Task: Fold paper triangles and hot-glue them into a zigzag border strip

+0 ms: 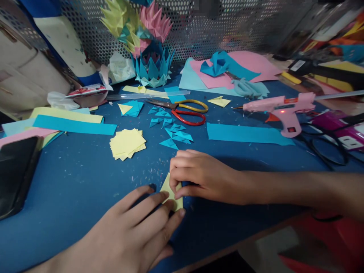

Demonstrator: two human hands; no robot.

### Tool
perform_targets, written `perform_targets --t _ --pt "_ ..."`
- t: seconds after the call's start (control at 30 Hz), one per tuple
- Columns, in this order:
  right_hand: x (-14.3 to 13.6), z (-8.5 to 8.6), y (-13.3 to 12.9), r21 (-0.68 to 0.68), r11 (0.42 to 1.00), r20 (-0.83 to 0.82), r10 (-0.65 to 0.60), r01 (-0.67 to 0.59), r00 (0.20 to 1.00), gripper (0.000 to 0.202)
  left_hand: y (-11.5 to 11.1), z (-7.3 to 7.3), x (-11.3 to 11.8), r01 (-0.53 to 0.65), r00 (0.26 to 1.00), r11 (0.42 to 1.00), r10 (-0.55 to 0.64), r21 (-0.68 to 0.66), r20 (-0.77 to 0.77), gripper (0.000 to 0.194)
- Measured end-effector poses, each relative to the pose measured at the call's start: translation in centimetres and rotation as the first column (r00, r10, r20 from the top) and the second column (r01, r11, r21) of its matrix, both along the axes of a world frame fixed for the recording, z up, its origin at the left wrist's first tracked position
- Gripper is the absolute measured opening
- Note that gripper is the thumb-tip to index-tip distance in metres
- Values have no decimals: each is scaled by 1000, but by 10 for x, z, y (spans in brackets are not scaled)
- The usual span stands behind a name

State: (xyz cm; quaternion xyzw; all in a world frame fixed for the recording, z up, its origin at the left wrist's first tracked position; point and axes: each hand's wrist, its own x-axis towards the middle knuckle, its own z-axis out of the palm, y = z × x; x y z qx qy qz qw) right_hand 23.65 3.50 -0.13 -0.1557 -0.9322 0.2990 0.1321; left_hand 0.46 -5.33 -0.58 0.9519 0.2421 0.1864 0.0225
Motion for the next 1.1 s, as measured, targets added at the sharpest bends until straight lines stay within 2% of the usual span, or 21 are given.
perform_targets --t 0.13,0.47,0.7,0.97,1.1 --pt "-1 0 -2 76 997 15 -16 15 1000 29 -3 -3 -1 -5 1000 1000 6 -7 9 39" --pt "-3 -1 -5 202 979 46 -22 13 999 22 -1 7 2 -17 1000 1000 17 -8 -13 33" --pt "-3 0 -6 211 977 62 -29 15 998 24 1 12 -4 18 1000 1000 -17 -22 14 27" --pt "-3 -2 -8 244 970 63 -37 20 997 26 -2 1 -1 -2 999 1000 2 -11 38 37" --pt "-2 -1 -4 214 977 38 -13 5 999 26 -2 4 -1 8 1000 1000 -8 7 -8 38"
